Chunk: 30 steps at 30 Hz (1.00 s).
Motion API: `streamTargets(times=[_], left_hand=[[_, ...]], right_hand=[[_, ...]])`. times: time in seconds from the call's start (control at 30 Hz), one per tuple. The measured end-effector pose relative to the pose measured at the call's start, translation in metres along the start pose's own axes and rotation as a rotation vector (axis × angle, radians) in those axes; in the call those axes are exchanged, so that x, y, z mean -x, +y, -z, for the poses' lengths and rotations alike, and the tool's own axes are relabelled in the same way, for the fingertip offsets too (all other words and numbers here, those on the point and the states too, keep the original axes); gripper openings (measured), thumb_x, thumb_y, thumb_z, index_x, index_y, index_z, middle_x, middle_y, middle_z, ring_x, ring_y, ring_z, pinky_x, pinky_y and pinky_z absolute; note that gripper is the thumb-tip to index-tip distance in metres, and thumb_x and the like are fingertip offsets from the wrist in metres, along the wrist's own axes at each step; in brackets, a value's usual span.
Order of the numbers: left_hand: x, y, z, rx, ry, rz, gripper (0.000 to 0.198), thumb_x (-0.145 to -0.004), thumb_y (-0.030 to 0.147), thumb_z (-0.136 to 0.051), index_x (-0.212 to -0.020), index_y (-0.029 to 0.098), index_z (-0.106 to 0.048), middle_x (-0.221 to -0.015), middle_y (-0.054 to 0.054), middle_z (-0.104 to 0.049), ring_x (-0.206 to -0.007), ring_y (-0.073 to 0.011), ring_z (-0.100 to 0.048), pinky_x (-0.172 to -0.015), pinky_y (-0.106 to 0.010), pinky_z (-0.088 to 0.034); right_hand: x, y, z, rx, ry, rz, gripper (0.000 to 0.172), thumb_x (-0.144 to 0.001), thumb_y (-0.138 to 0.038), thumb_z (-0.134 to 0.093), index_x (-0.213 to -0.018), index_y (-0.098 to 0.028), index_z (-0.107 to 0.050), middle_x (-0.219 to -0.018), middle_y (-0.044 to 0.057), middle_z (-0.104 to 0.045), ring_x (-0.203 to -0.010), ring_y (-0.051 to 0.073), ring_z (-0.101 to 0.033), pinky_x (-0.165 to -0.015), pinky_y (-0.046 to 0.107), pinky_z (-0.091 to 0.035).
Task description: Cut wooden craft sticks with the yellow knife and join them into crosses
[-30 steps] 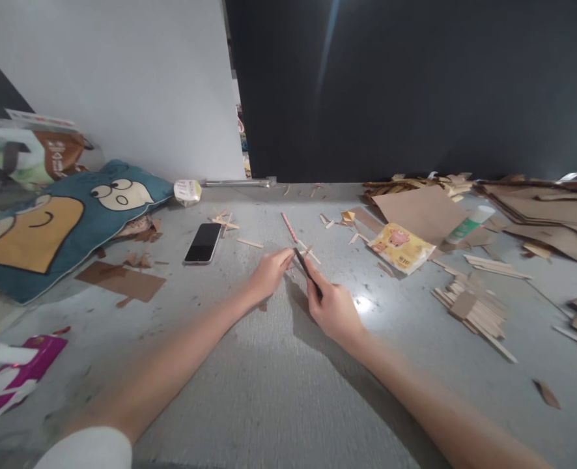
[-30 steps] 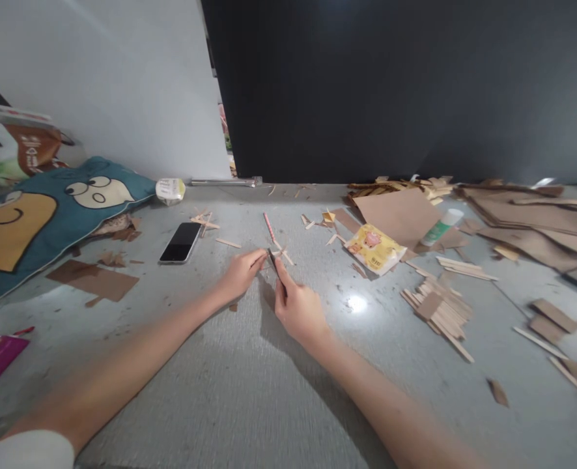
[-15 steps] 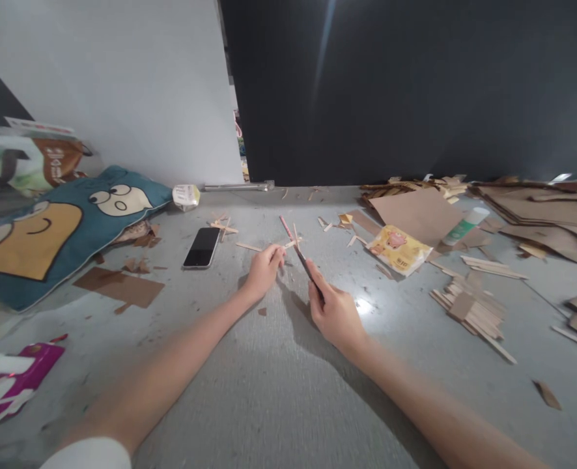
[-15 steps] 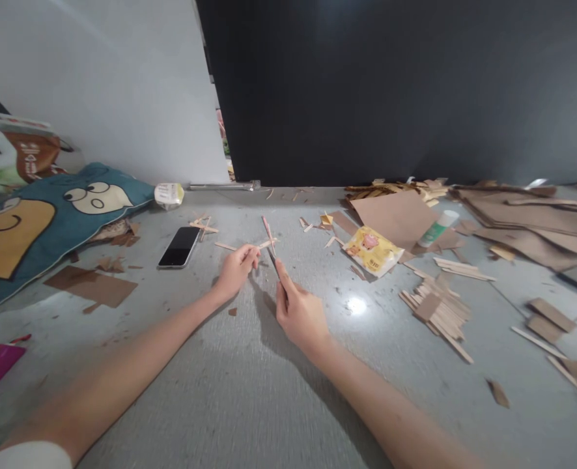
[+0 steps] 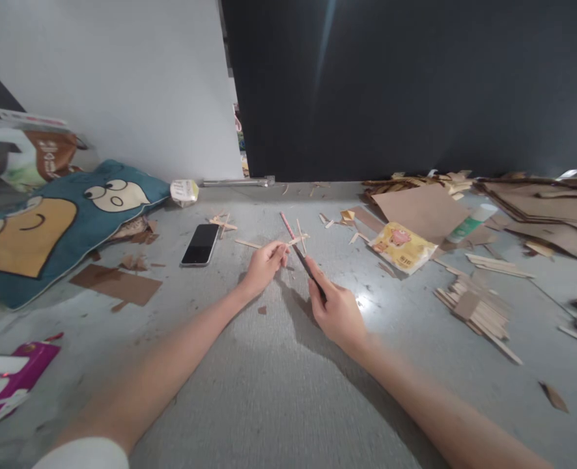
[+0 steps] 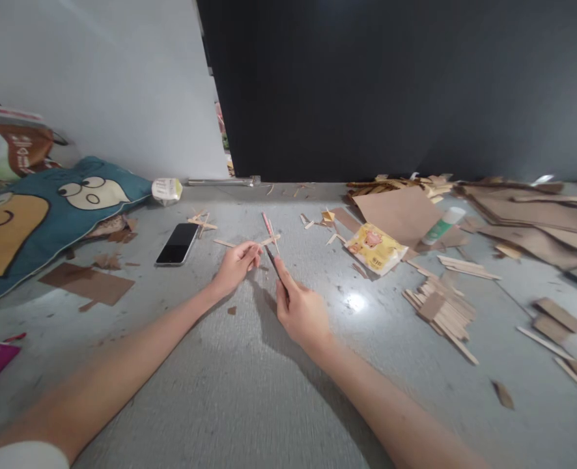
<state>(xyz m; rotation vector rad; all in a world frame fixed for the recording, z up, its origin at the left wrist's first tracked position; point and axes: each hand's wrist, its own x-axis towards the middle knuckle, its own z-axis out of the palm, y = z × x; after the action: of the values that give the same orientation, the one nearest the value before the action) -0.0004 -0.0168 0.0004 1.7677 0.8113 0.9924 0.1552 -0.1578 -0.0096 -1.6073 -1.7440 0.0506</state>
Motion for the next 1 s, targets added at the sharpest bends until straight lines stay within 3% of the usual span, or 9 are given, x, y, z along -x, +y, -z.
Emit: streamTargets(times=[0.17, 0.27, 0.4, 0.5, 0.57, 0.67, 0.87, 1.0], left_hand=[[-0.004, -0.003, 0.002, 0.133, 0.106, 0.037, 0.045, -0.095, 0.062, -0.058, -0.087, 0.018, -0.062, -0.060, 0.002, -0.055, -0.050, -0.0104, -0.043, -0.051, -0.024, -0.031], [-0.004, -0.001, 0.002, 0.187, 0.114, 0.031, 0.044, -0.093, 0.061, -0.060, -0.086, 0.018, -0.060, -0.059, 0.003, -0.055, -0.048, -0.0099, -0.040, -0.050, -0.024, -0.030], [0.003, 0.008, -0.001, 0.191, 0.037, 0.044, 0.044, -0.091, 0.061, -0.062, -0.079, 0.019, -0.058, -0.058, 0.003, -0.054, -0.050, -0.0101, -0.043, -0.051, -0.024, -0.030], [0.013, 0.016, -0.006, 0.179, -0.088, 0.079, 0.041, -0.092, 0.056, -0.061, -0.076, 0.019, -0.056, -0.058, 0.002, -0.055, -0.051, -0.0101, -0.044, -0.052, -0.024, -0.031], [0.019, 0.022, -0.011, 0.194, -0.171, 0.099, 0.039, -0.094, 0.053, -0.058, -0.075, 0.019, -0.056, -0.057, 0.002, -0.055, -0.050, -0.0098, -0.042, -0.051, -0.024, -0.030], [0.025, 0.027, -0.017, 0.229, -0.248, 0.128, 0.037, -0.093, 0.052, -0.057, -0.077, 0.019, -0.056, -0.055, 0.003, -0.054, -0.049, -0.0095, -0.041, -0.050, -0.024, -0.028], [0.026, 0.027, -0.019, 0.304, -0.310, 0.168, 0.040, -0.093, 0.057, -0.057, -0.079, 0.020, -0.054, -0.052, 0.003, -0.053, -0.045, -0.0095, -0.039, -0.047, -0.024, -0.025], [0.027, 0.026, -0.019, 0.320, -0.327, 0.207, 0.043, -0.094, 0.061, -0.056, -0.080, 0.020, -0.053, -0.051, 0.002, -0.054, -0.043, -0.0097, -0.038, -0.045, -0.024, -0.024]], right_hand=[[0.000, 0.008, 0.001, 0.218, -0.066, 0.061, 0.053, -0.103, -0.030, -0.042, -0.154, -0.023, -0.054, -0.069, 0.005, -0.071, -0.049, 0.017, -0.058, -0.050, 0.026, -0.040], [-0.003, 0.011, 0.006, 0.260, -0.081, 0.161, 0.050, -0.105, -0.038, -0.046, -0.150, -0.019, -0.058, -0.076, 0.008, -0.071, -0.067, 0.023, -0.065, -0.063, 0.032, -0.050], [-0.010, 0.018, 0.012, 0.114, 0.071, 0.189, 0.042, -0.105, -0.043, -0.051, -0.140, -0.024, -0.063, -0.107, 0.015, -0.069, -0.100, 0.031, -0.065, -0.086, 0.046, -0.057], [-0.015, 0.028, 0.012, -0.097, 0.185, 0.130, 0.049, -0.104, -0.040, -0.055, -0.150, -0.026, -0.050, -0.126, 0.016, -0.065, -0.113, 0.031, -0.064, -0.094, 0.049, -0.057], [-0.017, 0.034, 0.011, -0.201, 0.172, 0.117, 0.053, -0.103, -0.039, -0.058, -0.154, -0.029, -0.046, -0.132, 0.015, -0.065, -0.114, 0.029, -0.066, -0.097, 0.049, -0.058], [-0.018, 0.041, 0.011, -0.296, 0.100, 0.130, 0.047, -0.103, -0.037, -0.059, -0.149, -0.032, -0.052, -0.134, 0.011, -0.069, -0.111, 0.027, -0.070, -0.099, 0.048, -0.059], [-0.019, 0.046, 0.015, -0.372, 0.028, 0.101, 0.045, -0.102, -0.035, -0.061, -0.146, -0.030, -0.060, -0.132, 0.011, -0.073, -0.111, 0.027, -0.072, -0.095, 0.046, -0.063], [-0.020, 0.048, 0.016, -0.374, 0.046, 0.210, 0.051, -0.102, -0.031, -0.062, -0.153, -0.032, -0.055, -0.136, 0.009, -0.071, -0.118, 0.026, -0.071, -0.101, 0.043, -0.061]])
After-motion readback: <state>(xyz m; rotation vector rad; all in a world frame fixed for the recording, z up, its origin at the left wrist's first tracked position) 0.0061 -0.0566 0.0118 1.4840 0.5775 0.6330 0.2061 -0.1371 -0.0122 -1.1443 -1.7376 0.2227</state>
